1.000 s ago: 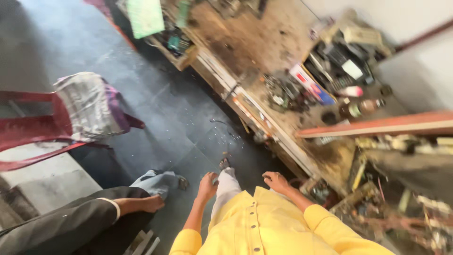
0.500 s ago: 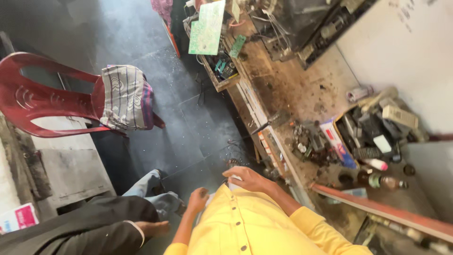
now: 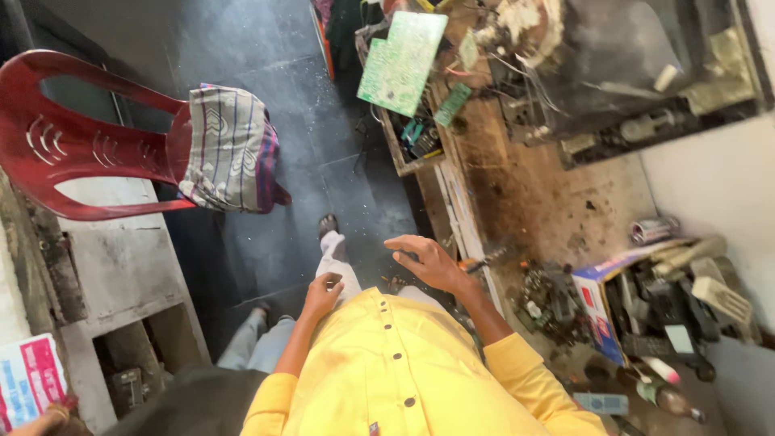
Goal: The person sits at a cluttered workbench holding a large green circuit board propped against a chassis. They use a soldering iron to solder joints on the board while steadying components with the other hand, then set the iron aside and use multimeter test probes on the board, before standing and reaching toward a shelf.
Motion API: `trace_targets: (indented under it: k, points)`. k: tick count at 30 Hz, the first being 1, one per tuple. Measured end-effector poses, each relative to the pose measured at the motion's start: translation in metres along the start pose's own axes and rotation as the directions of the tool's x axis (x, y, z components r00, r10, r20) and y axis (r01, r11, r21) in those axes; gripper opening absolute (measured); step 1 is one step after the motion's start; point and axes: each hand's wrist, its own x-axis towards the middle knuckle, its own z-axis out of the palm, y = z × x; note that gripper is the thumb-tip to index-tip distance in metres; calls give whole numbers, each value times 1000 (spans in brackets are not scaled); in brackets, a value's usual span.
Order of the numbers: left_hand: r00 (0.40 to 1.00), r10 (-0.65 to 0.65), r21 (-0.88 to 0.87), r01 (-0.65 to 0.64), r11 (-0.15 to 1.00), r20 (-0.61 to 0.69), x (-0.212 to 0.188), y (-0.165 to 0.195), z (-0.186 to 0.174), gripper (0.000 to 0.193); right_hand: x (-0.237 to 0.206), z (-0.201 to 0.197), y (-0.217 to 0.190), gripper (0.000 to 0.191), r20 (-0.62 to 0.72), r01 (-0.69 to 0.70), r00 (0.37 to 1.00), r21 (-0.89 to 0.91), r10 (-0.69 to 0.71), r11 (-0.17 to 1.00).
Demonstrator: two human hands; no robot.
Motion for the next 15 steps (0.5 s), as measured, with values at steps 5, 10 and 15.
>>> trace_targets:
  k: [5,10,15]
  points:
    - [988,-21,-1,21,1000,152,80,13,-59,33,74,7,7,30,-73,-203,975,101,211,974]
    - [992,84,-102,-75,992,91,172,45,-155,30,170,17,-22,31,-108,-197,973,58,202,979]
    - [994,107,-320,-108,941,-21,253,72,-242,21,259,22,-44,32,-106,-34,994,-89,24,995]
